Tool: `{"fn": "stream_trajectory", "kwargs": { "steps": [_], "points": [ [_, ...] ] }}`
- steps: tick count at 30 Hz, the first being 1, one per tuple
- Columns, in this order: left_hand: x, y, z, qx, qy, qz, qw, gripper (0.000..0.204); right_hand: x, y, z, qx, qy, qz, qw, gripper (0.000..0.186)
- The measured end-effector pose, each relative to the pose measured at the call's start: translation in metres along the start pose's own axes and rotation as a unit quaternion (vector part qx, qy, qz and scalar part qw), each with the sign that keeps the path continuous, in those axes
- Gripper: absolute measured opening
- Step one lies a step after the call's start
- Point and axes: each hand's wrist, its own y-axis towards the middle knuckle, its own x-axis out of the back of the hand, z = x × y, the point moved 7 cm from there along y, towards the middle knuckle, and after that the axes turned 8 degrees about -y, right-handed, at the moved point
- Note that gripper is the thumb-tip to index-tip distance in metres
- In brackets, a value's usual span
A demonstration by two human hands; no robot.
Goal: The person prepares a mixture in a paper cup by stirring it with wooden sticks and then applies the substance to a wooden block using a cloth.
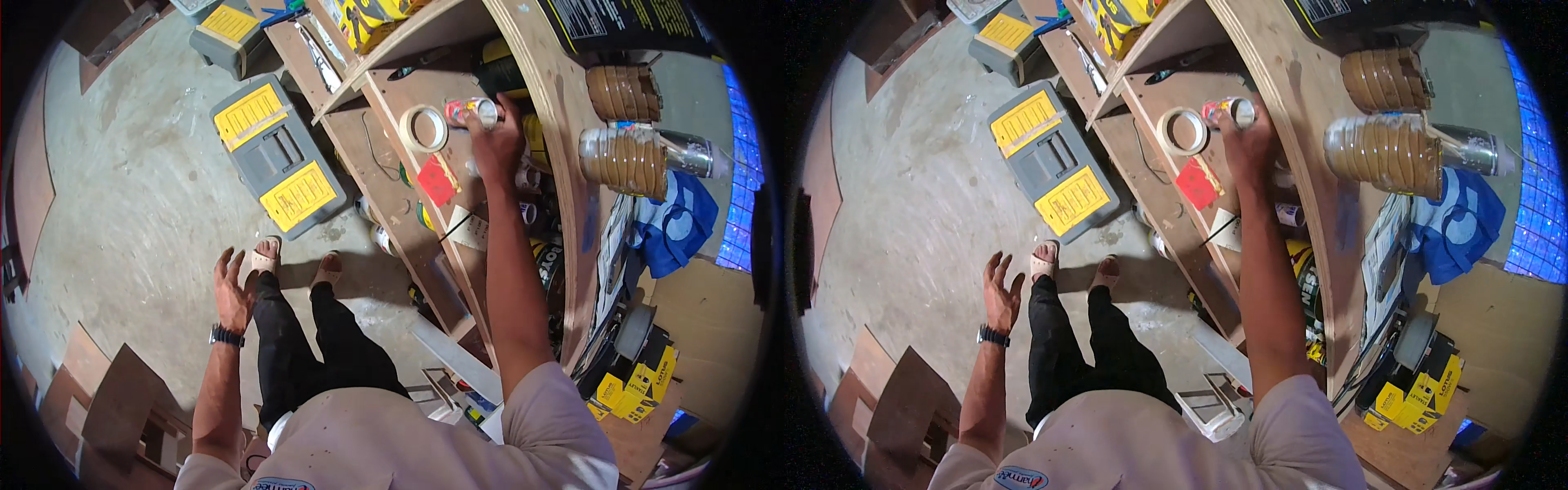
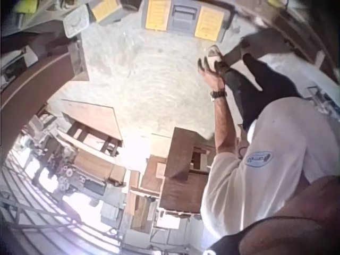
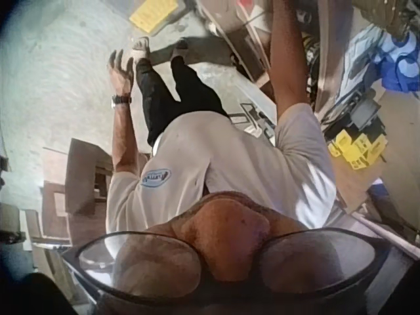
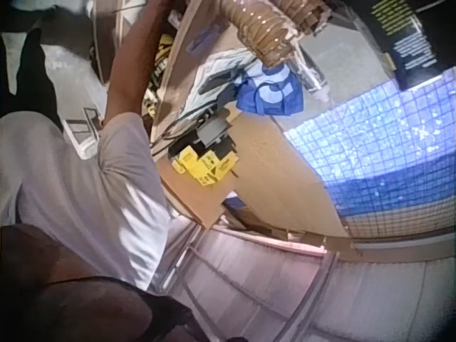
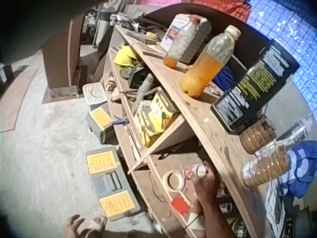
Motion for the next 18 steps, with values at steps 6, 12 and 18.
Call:
{"fn": "stream_trajectory", "kwargs": {
  "steps": [6, 12, 18],
  "points": [
    [0.05, 0.0, 0.049, 0.07, 0.018, 0.0, 0.997, 0.053, -0.066, 0.063, -0.004, -0.073, -0.092, 0.002, 0.993, 0.068],
    [0.086, 0.007, 0.094, 0.127, -0.01, 0.002, 0.992, 0.051, -0.109, 0.104, -0.046, -0.075, -0.212, -0.041, 0.973, 0.06],
    [0.101, 0.045, 0.072, 0.047, 0.024, 0.016, 0.998, 0.055, -0.106, 0.072, -0.033, -0.088, -0.036, 0.072, 0.993, 0.072]
  ]
}}
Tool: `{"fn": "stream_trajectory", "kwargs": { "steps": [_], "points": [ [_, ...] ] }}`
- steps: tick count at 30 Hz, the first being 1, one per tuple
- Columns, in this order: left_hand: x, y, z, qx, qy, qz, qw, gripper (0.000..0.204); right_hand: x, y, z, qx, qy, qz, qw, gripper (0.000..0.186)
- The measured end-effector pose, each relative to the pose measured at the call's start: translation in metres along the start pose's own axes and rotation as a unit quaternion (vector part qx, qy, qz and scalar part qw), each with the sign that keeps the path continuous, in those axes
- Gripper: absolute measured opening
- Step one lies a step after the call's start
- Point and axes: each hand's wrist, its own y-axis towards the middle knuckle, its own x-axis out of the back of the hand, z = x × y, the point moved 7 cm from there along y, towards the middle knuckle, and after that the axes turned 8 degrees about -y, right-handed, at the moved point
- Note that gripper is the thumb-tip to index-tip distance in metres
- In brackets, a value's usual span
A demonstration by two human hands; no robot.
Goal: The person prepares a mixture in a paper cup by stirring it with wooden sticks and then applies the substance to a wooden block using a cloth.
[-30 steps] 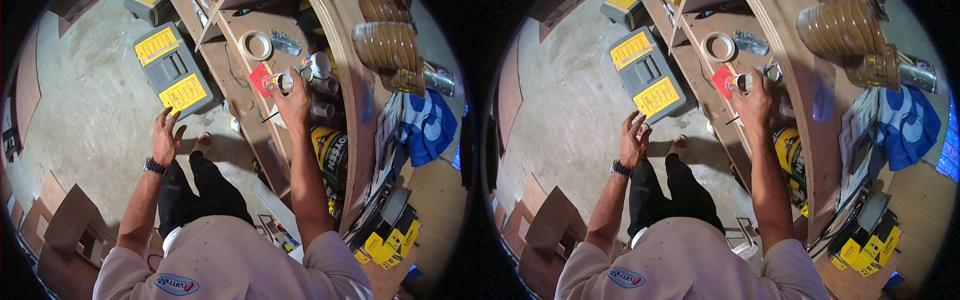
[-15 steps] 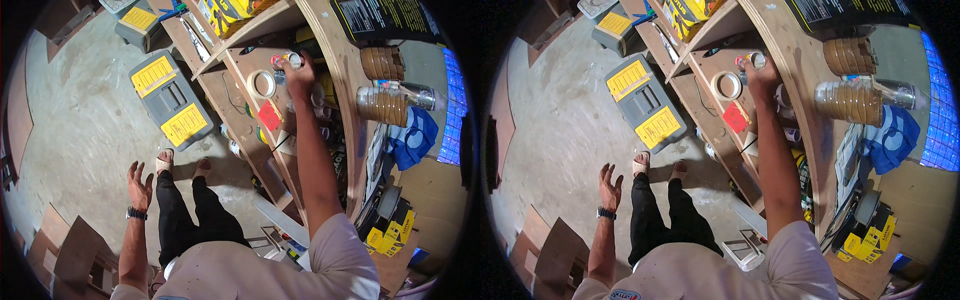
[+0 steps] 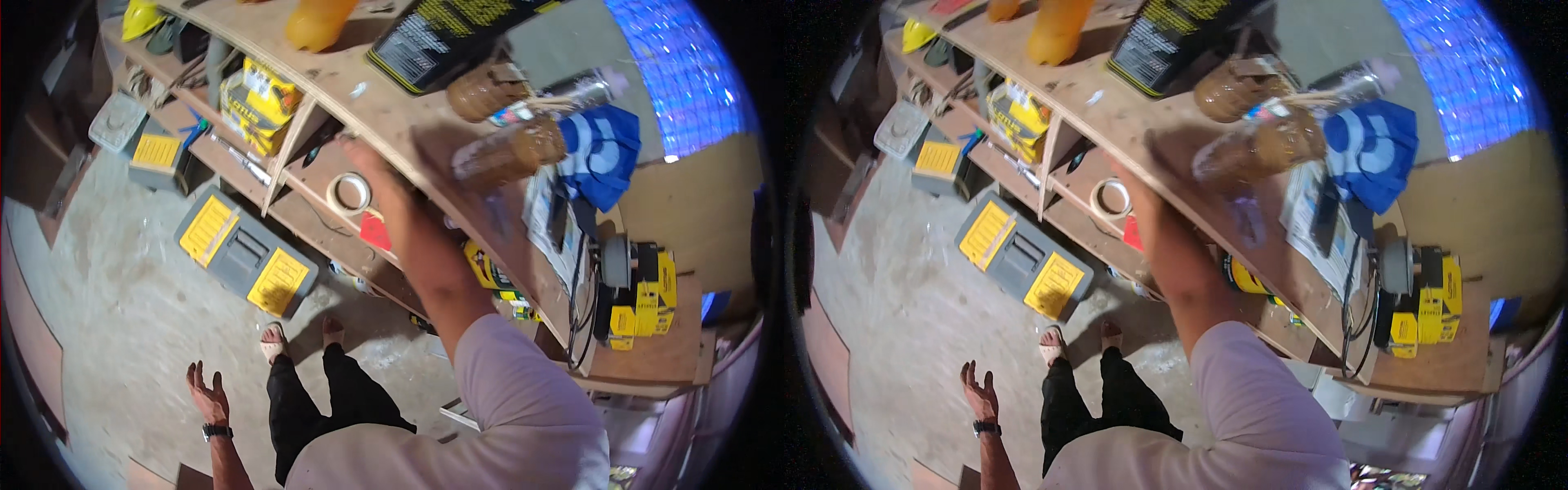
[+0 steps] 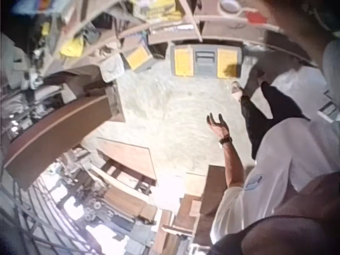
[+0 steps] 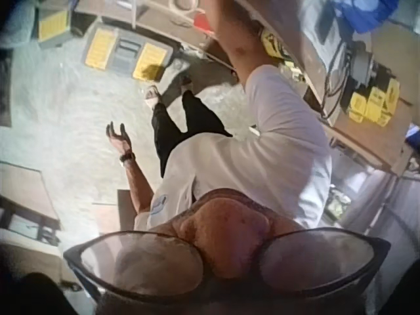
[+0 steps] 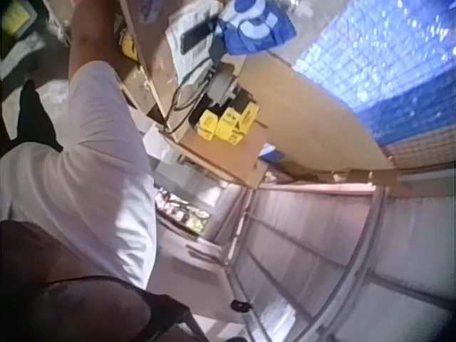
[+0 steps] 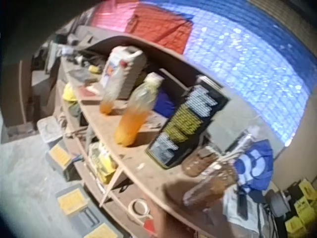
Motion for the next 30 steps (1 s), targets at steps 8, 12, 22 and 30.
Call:
{"fn": "stream_trajectory", "kwargs": {
  "steps": [8, 12, 22, 30],
  "points": [
    [0.005, 0.049, -0.07, -0.06, -0.043, 0.02, 0.997, 0.055, 0.147, -0.268, 0.11, 0.222, 0.091, -0.084, 0.967, 0.065],
    [0.007, 0.067, -0.106, -0.074, -0.054, 0.037, 0.995, 0.058, 0.277, -0.316, 0.073, 0.08, 0.094, -0.22, 0.968, 0.046],
    [0.001, 0.068, -0.139, -0.141, -0.049, 0.002, 0.989, 0.067, 0.321, -0.126, -0.03, 0.027, 0.313, -0.224, 0.923, 0.115],
    [-0.004, 0.04, -0.129, -0.065, -0.076, -0.001, 0.995, 0.07, 0.331, -0.115, -0.037, 0.105, 0.301, -0.282, 0.905, 0.094]
  ]
}}
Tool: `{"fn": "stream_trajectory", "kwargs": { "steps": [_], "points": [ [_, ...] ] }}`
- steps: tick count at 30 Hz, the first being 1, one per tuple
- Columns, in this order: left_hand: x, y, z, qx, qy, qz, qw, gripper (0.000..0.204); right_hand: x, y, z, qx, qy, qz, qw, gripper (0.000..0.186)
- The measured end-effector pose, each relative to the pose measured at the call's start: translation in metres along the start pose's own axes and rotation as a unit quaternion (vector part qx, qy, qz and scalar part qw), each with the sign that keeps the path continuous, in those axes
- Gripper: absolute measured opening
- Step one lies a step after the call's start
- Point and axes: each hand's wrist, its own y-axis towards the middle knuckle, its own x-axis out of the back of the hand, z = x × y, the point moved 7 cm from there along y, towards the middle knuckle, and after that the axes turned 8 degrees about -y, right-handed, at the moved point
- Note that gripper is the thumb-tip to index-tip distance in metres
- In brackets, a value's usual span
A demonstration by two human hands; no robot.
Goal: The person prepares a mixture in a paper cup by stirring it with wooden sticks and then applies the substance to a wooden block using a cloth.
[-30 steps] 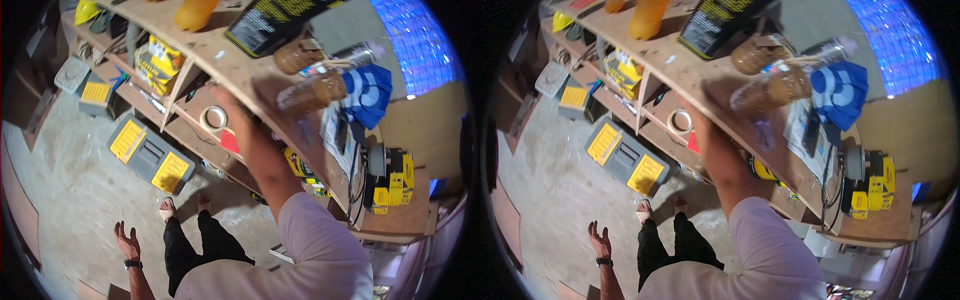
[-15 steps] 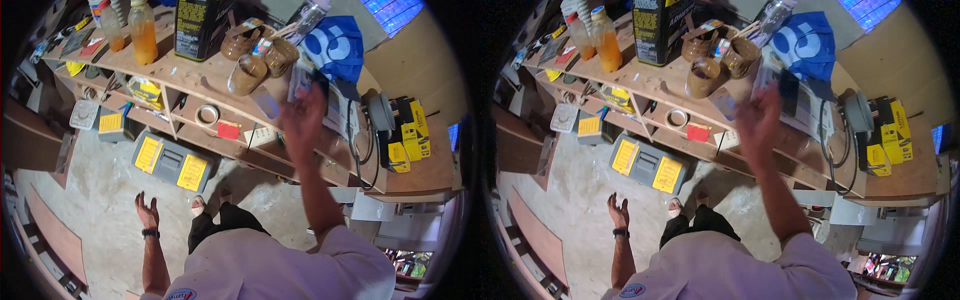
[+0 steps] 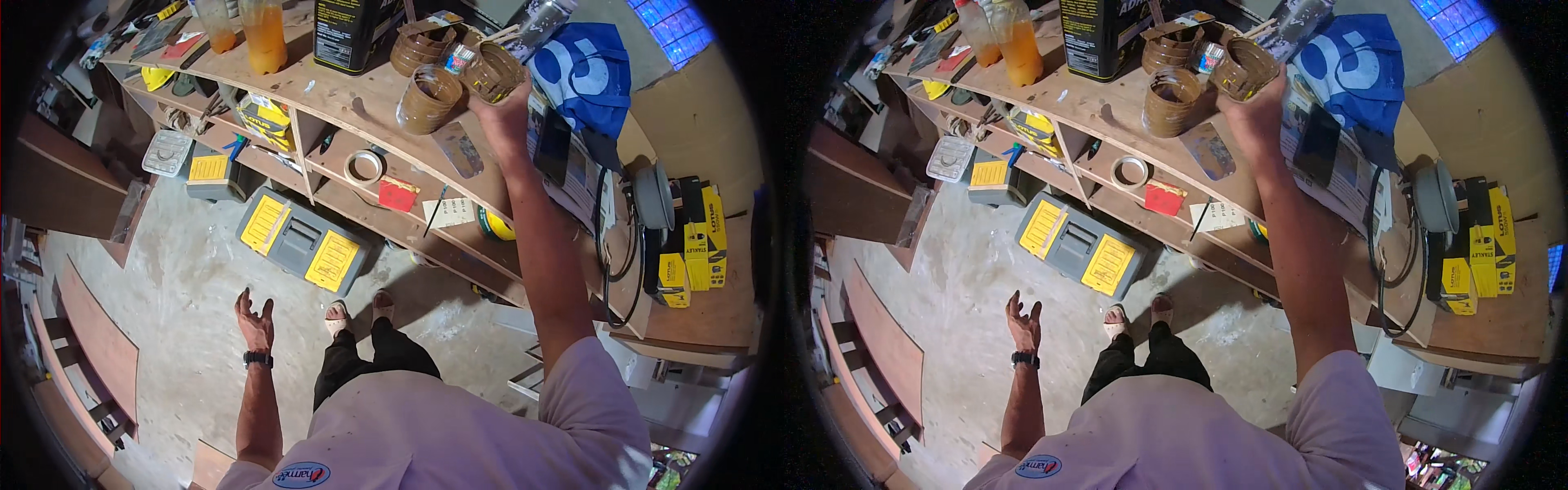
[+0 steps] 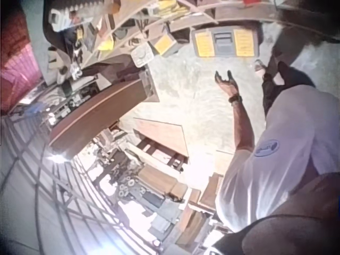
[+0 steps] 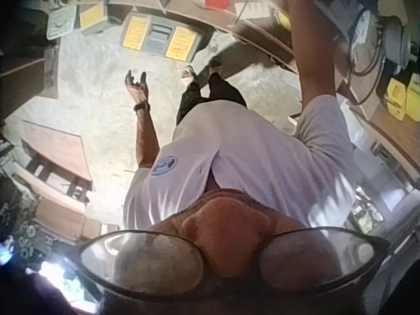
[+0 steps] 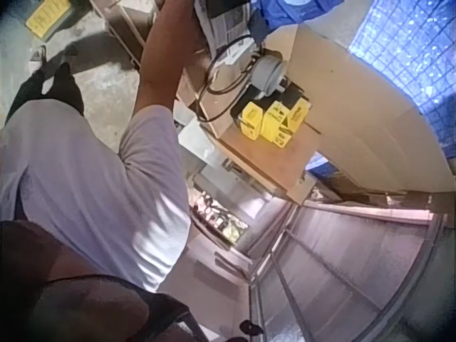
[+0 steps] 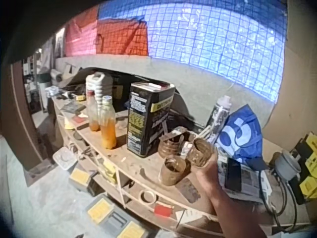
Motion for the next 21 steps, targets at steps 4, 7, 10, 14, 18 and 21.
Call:
{"fn": "stream_trajectory", "kwargs": {
  "steps": [4, 7, 10, 14, 18, 21],
  "points": [
    [0.02, -0.015, 0.037, 0.051, -0.024, -0.026, 0.998, 0.072, 0.025, -0.013, 0.044, -0.065, -0.063, -0.027, 0.996, 0.09],
    [0.029, -0.037, 0.063, 0.072, -0.032, -0.044, 0.996, 0.071, 0.054, -0.048, 0.062, -0.117, -0.005, 0.031, 0.993, 0.091],
    [0.036, -0.06, 0.092, 0.124, 0.034, -0.022, 0.991, 0.073, 0.059, -0.11, 0.103, -0.098, 0.053, 0.102, 0.988, 0.096],
    [0.036, -0.089, 0.126, 0.152, 0.052, -0.013, 0.987, 0.073, 0.04, -0.216, 0.112, -0.146, 0.076, 0.19, 0.968, 0.107],
    [0.04, -0.109, 0.147, 0.175, 0.06, -0.017, 0.983, 0.073, -0.035, -0.296, 0.075, -0.284, 0.106, 0.276, 0.912, 0.115],
    [0.046, -0.127, 0.163, 0.202, 0.052, -0.032, 0.977, 0.074, -0.097, -0.279, 0.029, -0.252, 0.1, 0.256, 0.928, 0.106]
  ]
}}
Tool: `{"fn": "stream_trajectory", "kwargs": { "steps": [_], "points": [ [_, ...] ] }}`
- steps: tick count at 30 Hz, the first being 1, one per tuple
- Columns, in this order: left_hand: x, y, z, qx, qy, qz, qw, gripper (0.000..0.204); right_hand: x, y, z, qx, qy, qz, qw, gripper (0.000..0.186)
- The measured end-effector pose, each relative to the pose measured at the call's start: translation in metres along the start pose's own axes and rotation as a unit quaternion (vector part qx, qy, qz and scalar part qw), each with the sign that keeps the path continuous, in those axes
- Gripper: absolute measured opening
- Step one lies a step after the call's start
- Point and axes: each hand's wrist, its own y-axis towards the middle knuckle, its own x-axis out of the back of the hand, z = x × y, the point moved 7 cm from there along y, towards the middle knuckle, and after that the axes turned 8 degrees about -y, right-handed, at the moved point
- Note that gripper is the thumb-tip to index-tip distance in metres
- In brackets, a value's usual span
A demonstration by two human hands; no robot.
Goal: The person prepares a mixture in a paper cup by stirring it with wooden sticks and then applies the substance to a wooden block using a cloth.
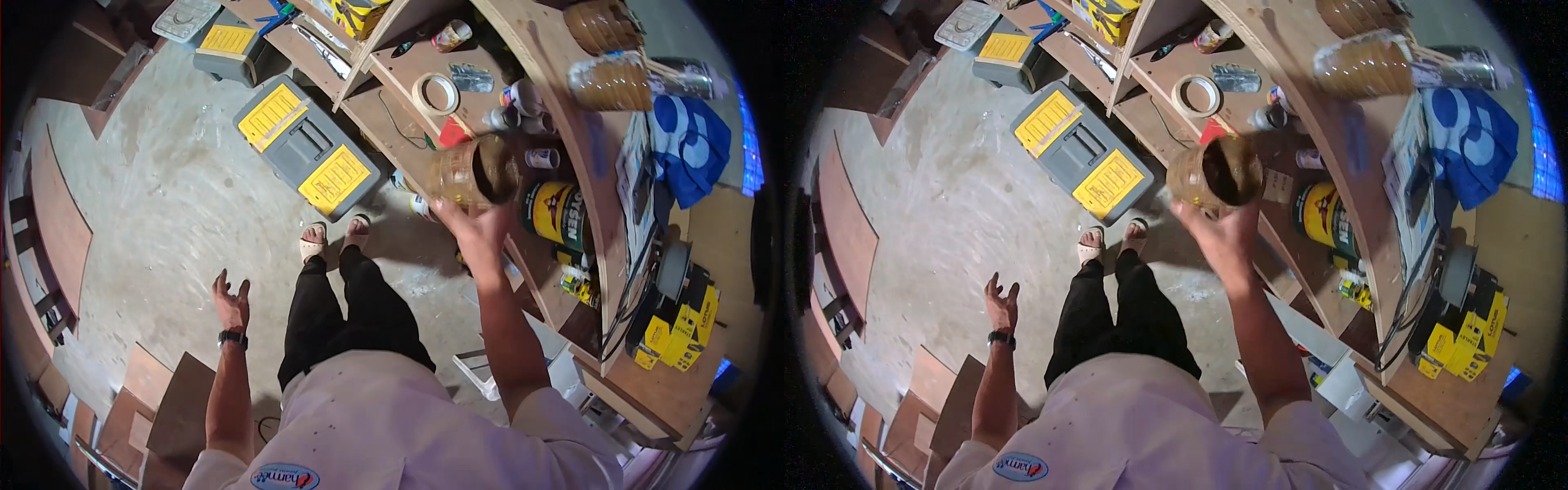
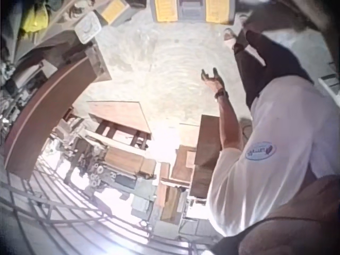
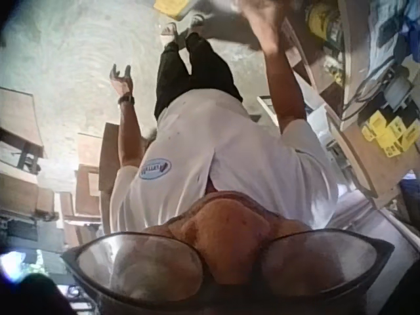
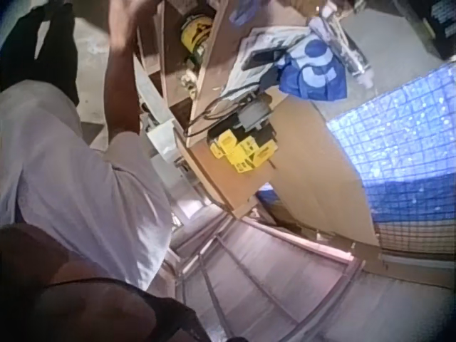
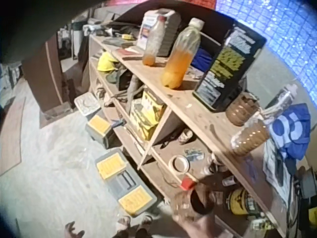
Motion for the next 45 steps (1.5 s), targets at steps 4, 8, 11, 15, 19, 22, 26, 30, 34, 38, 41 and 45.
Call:
{"fn": "stream_trajectory", "kwargs": {
  "steps": [4, 8, 11, 15, 19, 22, 26, 30, 34, 38, 41, 45],
  "points": [
    [0.011, -0.013, 0.054, 0.061, -0.05, -0.034, 0.996, 0.071, 0.003, 0.124, -0.052, 0.127, -0.081, -0.122, 0.981, 0.054],
    [0.023, -0.048, 0.108, 0.098, -0.023, -0.055, 0.993, 0.072, 0.014, 0.221, -0.087, 0.106, -0.059, -0.235, 0.964, 0.063],
    [0.025, -0.071, 0.126, 0.135, 0.007, -0.054, 0.989, 0.073, 0.031, 0.276, -0.11, 0.113, -0.038, -0.265, 0.957, 0.063],
    [0.024, -0.098, 0.136, 0.191, 0.062, -0.06, 0.978, 0.073, 0.015, 0.303, -0.118, 0.044, -0.056, -0.264, 0.962, 0.058],
    [0.016, -0.097, 0.127, 0.187, 0.04, -0.068, 0.979, 0.073, 0.018, 0.322, -0.133, -0.035, -0.171, -0.237, 0.956, 0.055],
    [0.014, -0.093, 0.123, 0.173, 0.015, -0.076, 0.982, 0.073, 0.008, 0.319, -0.126, 0.025, -0.157, -0.206, 0.965, 0.052],
    [0.013, -0.078, 0.106, 0.152, -0.009, -0.082, 0.985, 0.072, 0.008, 0.327, -0.133, 0.047, -0.132, -0.17, 0.976, 0.068],
    [0.012, -0.067, 0.087, 0.142, -0.003, -0.076, 0.987, 0.071, 0.014, 0.342, -0.148, 0.056, -0.176, -0.174, 0.967, 0.059],
    [0.016, -0.066, 0.078, 0.142, 0.003, -0.072, 0.987, 0.072, 0.002, 0.342, -0.139, 0.116, -0.203, -0.162, 0.959, 0.047],
    [0.018, -0.064, 0.073, 0.128, 0.002, -0.074, 0.989, 0.072, 0.005, 0.347, -0.145, 0.077, -0.254, -0.156, 0.951, 0.043],
    [0.013, -0.054, 0.053, 0.087, -0.033, -0.067, 0.993, 0.073, 0.023, 0.364, -0.166, 0.063, -0.295, -0.166, 0.939, 0.044],
    [0.005, -0.044, -0.019, 0.045, -0.118, -0.049, 0.991, 0.076, 0.021, 0.308, -0.131, 0.057, -0.273, -0.151, 0.948, 0.048]
  ]
}}
